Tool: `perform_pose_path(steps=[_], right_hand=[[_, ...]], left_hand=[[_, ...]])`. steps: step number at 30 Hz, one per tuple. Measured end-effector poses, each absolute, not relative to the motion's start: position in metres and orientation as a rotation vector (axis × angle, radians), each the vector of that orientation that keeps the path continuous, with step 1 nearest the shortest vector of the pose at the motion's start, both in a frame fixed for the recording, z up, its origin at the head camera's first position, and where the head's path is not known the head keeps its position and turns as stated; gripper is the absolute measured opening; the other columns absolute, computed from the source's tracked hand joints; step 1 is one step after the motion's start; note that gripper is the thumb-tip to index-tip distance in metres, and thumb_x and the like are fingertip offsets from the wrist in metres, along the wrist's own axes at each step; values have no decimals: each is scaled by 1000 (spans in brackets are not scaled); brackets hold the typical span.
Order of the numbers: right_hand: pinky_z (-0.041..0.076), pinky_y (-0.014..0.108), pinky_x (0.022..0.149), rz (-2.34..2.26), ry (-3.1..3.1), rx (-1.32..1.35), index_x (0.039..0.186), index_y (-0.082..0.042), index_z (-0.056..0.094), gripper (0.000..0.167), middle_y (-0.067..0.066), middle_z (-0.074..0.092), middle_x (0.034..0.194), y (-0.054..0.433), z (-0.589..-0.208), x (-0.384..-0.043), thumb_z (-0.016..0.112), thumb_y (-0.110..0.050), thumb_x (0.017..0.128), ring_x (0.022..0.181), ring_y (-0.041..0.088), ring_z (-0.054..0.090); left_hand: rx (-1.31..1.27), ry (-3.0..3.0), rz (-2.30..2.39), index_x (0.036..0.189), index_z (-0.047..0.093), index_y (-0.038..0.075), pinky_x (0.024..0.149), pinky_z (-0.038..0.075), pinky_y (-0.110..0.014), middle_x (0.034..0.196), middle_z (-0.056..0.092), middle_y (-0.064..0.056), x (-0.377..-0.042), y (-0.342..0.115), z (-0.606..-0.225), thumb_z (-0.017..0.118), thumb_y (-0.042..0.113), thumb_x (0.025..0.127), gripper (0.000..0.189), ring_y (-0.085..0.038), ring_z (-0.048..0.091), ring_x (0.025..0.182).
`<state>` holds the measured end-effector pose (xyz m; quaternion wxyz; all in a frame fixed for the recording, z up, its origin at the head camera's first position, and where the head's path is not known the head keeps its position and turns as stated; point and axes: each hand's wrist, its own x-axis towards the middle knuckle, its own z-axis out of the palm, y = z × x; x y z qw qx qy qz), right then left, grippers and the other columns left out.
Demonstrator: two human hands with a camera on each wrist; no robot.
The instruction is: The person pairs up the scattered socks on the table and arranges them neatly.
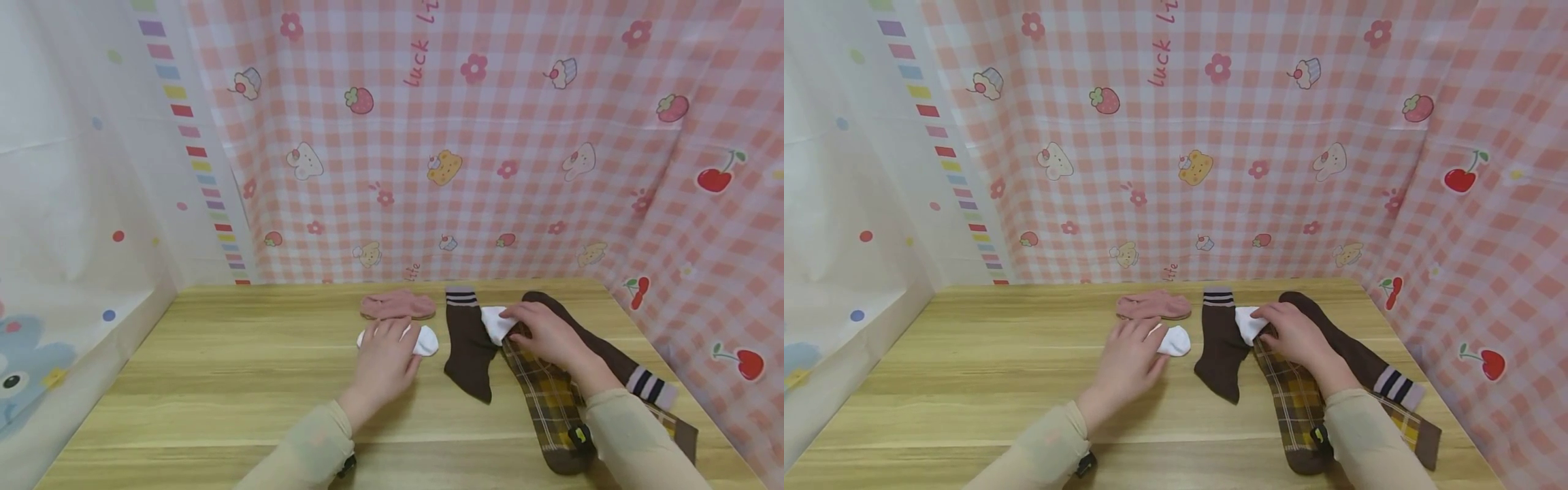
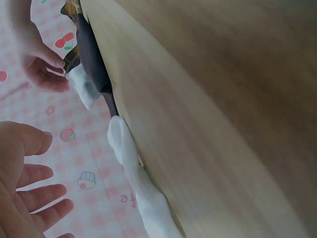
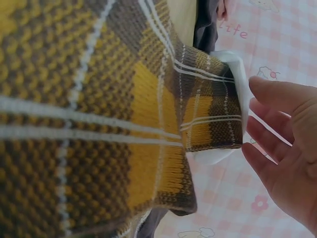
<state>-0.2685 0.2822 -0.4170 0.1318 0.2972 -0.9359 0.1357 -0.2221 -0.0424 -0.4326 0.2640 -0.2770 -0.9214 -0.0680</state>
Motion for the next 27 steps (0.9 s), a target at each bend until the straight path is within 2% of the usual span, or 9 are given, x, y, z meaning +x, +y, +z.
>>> perform_pose_path(steps=[15, 27], right_hand=[[50, 49, 87, 261, -2726, 800, 111, -7, 70, 34, 12, 66, 109, 277, -424, -276, 79, 1, 80, 103, 34, 60], [53, 44, 72, 306, -2710, 710, 92, -12, 74, 12, 3, 69, 88, 269, -422, -287, 73, -1, 87, 80, 24, 62]], left_hand=[[-782, -2485, -207, 127, 64, 12, 101, 40, -49, 128, 61, -7, -221, -23, -438, 74, 32, 85, 47, -25, 55, 117], [-807, -2475, -229, 128, 63, 12, 102, 39, -50, 127, 61, -7, -220, -8, -438, 72, 33, 87, 48, -26, 55, 117]])
